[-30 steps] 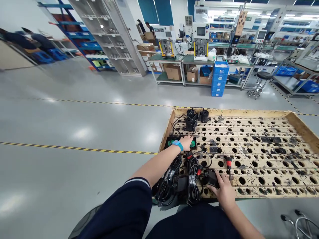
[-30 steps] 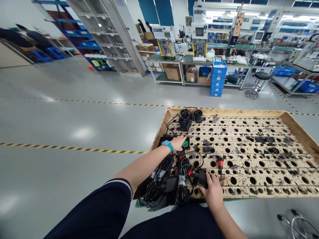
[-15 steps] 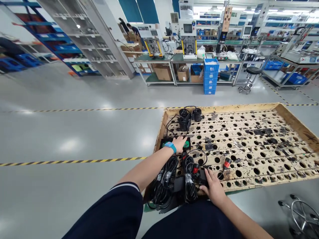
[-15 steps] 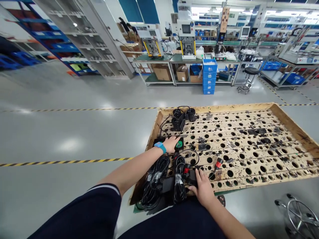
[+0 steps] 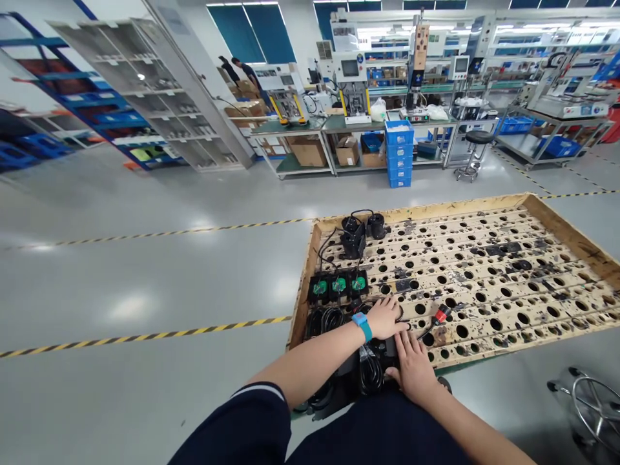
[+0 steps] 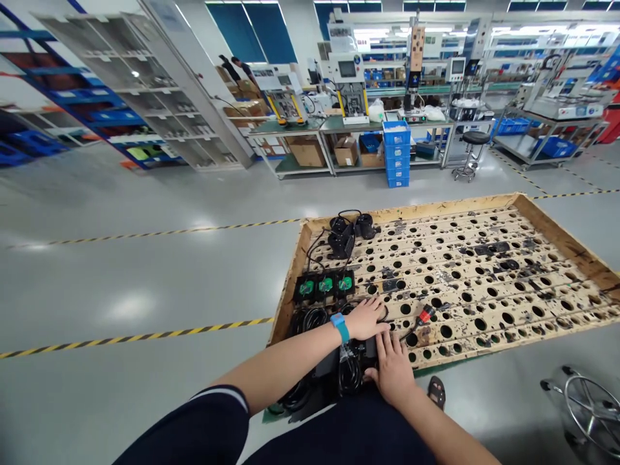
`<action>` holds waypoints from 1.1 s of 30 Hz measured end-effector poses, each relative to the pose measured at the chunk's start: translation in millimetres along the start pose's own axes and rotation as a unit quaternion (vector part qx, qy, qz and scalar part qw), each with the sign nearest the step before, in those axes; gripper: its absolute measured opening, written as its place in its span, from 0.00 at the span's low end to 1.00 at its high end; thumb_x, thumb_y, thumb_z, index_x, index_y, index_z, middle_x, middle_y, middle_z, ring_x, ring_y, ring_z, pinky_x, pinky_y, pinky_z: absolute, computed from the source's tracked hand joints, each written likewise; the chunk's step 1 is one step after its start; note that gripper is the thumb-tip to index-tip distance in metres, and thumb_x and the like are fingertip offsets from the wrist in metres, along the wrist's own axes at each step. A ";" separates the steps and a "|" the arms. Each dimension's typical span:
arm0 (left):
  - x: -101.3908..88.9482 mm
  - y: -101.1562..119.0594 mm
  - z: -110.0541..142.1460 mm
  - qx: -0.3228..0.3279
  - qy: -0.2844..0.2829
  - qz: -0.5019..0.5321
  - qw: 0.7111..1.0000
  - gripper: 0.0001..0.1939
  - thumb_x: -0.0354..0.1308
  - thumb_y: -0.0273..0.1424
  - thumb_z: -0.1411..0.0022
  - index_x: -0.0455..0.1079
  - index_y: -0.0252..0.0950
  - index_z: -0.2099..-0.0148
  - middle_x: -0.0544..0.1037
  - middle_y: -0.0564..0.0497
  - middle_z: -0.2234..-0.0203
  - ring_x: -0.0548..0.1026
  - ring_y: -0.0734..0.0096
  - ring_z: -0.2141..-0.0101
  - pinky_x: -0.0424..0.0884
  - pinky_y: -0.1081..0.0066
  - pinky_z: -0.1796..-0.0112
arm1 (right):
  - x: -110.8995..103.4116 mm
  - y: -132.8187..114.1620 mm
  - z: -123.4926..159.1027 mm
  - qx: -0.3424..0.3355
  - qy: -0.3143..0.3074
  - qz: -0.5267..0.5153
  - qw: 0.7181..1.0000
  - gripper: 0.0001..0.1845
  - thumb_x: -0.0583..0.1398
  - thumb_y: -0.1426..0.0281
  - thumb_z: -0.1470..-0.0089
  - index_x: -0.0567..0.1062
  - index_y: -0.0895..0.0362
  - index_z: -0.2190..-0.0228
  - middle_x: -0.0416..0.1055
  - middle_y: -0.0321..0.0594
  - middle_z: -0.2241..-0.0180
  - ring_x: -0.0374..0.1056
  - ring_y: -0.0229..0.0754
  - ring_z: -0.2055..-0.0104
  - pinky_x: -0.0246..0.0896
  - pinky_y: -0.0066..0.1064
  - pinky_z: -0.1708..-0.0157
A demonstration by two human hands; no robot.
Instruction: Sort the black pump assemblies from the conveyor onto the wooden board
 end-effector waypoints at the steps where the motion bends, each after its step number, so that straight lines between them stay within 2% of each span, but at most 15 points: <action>1: 1.5 -0.9 1.6 -0.006 -0.003 -0.010 1.000 0.47 0.39 0.62 0.34 0.54 0.31 0.28 0.48 0.33 0.28 0.50 0.44 0.29 0.49 0.46 0.33 | -1.5 3.7 2.3 0.006 0.011 0.000 1.000 0.48 0.59 0.50 0.40 0.51 0.59 0.29 0.43 0.54 0.28 0.43 0.66 0.28 0.50 0.60 0.35; 3: 1.7 -4.4 7.2 -0.014 -0.015 -0.035 0.999 0.48 0.37 0.64 0.35 0.58 0.30 0.30 0.52 0.32 0.29 0.54 0.44 0.30 0.49 0.47 0.33 | -5.4 14.8 6.6 0.016 0.054 -0.009 0.998 0.47 0.56 0.47 0.39 0.51 0.58 0.29 0.40 0.52 0.27 0.42 0.65 0.27 0.50 0.58 0.35; 5: 0.6 -7.2 13.0 -0.021 -0.022 -0.055 0.998 0.51 0.37 0.65 0.36 0.60 0.29 0.31 0.54 0.30 0.30 0.54 0.42 0.30 0.47 0.46 0.33 | -9.9 31.0 9.0 0.052 0.114 -0.019 0.992 0.45 0.51 0.45 0.37 0.53 0.59 0.30 0.39 0.53 0.27 0.43 0.63 0.27 0.51 0.57 0.35; 8: -0.2 -7.5 17.4 -0.010 -0.016 -0.056 0.998 0.54 0.38 0.67 0.38 0.51 0.28 0.27 0.52 0.29 0.29 0.48 0.41 0.29 0.47 0.44 0.34 | -15.7 60.3 7.8 0.161 0.206 -0.021 0.965 0.44 0.45 0.44 0.35 0.57 0.64 0.32 0.41 0.58 0.28 0.46 0.65 0.29 0.51 0.59 0.37; 10: 0.4 -7.4 17.4 -0.004 -0.016 -0.049 0.999 0.56 0.38 0.67 0.39 0.44 0.29 0.25 0.52 0.29 0.29 0.48 0.41 0.29 0.48 0.43 0.34 | -16.6 77.6 4.5 0.219 0.242 -0.026 0.945 0.45 0.43 0.44 0.35 0.58 0.66 0.33 0.43 0.61 0.29 0.48 0.67 0.30 0.52 0.61 0.39; 14: 5.0 -8.4 15.1 -0.005 -0.041 -0.042 0.998 0.57 0.36 0.68 0.39 0.44 0.28 0.25 0.46 0.32 0.28 0.45 0.42 0.28 0.42 0.43 0.33 | -7.7 96.0 -1.9 0.232 0.246 -0.063 0.939 0.47 0.41 0.44 0.36 0.59 0.68 0.34 0.51 0.61 0.31 0.52 0.65 0.32 0.53 0.59 0.38; 16: 8.6 -8.0 13.9 -0.016 -0.040 -0.054 0.998 0.57 0.37 0.67 0.39 0.45 0.26 0.25 0.44 0.31 0.28 0.44 0.43 0.28 0.39 0.43 0.32 | -1.0 96.8 -3.4 0.223 0.243 -0.073 0.941 0.48 0.42 0.44 0.36 0.58 0.70 0.33 0.54 0.62 0.32 0.51 0.64 0.31 0.51 0.57 0.37; 18: 13.0 -6.0 13.4 -0.022 -0.044 -0.063 0.997 0.56 0.38 0.67 0.39 0.47 0.26 0.26 0.46 0.30 0.28 0.46 0.42 0.28 0.40 0.43 0.32 | 3.9 93.4 -4.8 0.209 0.238 -0.071 0.946 0.48 0.43 0.45 0.36 0.56 0.71 0.33 0.56 0.61 0.33 0.47 0.65 0.30 0.47 0.57 0.35; 21: 16.2 -0.5 13.5 0.005 -0.044 -0.064 0.997 0.54 0.38 0.66 0.38 0.48 0.29 0.26 0.60 0.28 0.33 0.58 0.41 0.32 0.48 0.44 0.34 | 3.7 86.7 -5.7 0.193 0.219 -0.056 0.955 0.45 0.47 0.47 0.36 0.56 0.70 0.32 0.57 0.59 0.33 0.44 0.65 0.29 0.42 0.57 0.33; 23: 12.8 2.4 14.1 0.018 -0.023 -0.066 0.997 0.51 0.37 0.64 0.36 0.50 0.29 0.27 0.74 0.28 0.44 0.70 0.42 0.40 0.56 0.45 0.38 | -1.4 85.6 -1.6 0.195 0.207 -0.056 0.957 0.43 0.48 0.49 0.35 0.57 0.69 0.33 0.58 0.59 0.34 0.45 0.63 0.29 0.42 0.57 0.33; 25: 4.6 4.2 15.3 0.020 0.006 -0.062 0.998 0.46 0.37 0.63 0.34 0.57 0.31 0.31 0.81 0.33 0.55 0.77 0.44 0.49 0.64 0.48 0.43 | -7.9 89.1 9.9 0.200 0.204 -0.070 0.956 0.40 0.49 0.50 0.34 0.60 0.68 0.34 0.59 0.58 0.34 0.48 0.61 0.29 0.46 0.56 0.34; 27: -6.7 6.0 18.2 0.026 0.021 -0.045 0.998 0.39 0.38 0.61 0.33 0.66 0.36 0.39 0.82 0.38 0.60 0.79 0.48 0.55 0.69 0.54 0.48 | -12.1 97.5 30.5 0.201 0.211 -0.098 0.952 0.38 0.49 0.50 0.34 0.64 0.66 0.36 0.61 0.57 0.34 0.52 0.60 0.31 0.49 0.55 0.34; 29: -19.0 9.9 24.0 0.022 0.029 -0.025 0.999 0.35 0.39 0.59 0.32 0.71 0.40 0.45 0.82 0.41 0.57 0.79 0.51 0.55 0.71 0.58 0.50 | -11.2 110.3 59.7 0.189 0.224 -0.136 0.946 0.36 0.50 0.50 0.34 0.67 0.64 0.38 0.62 0.56 0.35 0.56 0.58 0.32 0.53 0.53 0.35; 30: -24.3 13.6 28.0 0.015 0.032 -0.015 0.999 0.34 0.39 0.59 0.31 0.71 0.41 0.44 0.81 0.42 0.54 0.78 0.52 0.52 0.71 0.58 0.49 | -8.6 118.5 77.0 0.184 0.234 -0.156 0.942 0.35 0.50 0.50 0.34 0.68 0.63 0.39 0.63 0.55 0.36 0.57 0.57 0.33 0.54 0.52 0.35; 33: -30.8 35.5 40.4 0.014 0.041 -0.004 0.999 0.36 0.43 0.60 0.33 0.67 0.43 0.36 0.74 0.42 0.40 0.72 0.51 0.42 0.67 0.57 0.41 | 4.5 147.7 135.7 0.216 0.263 -0.213 0.916 0.32 0.52 0.50 0.35 0.73 0.61 0.44 0.67 0.55 0.39 0.63 0.56 0.36 0.58 0.51 0.36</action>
Point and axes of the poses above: each hand's wrist, its own z-axis away from the middle knuckle, its own x-axis out of the palm, y = z × x, the point moved 2 cm from there along -z, towards the middle knuckle
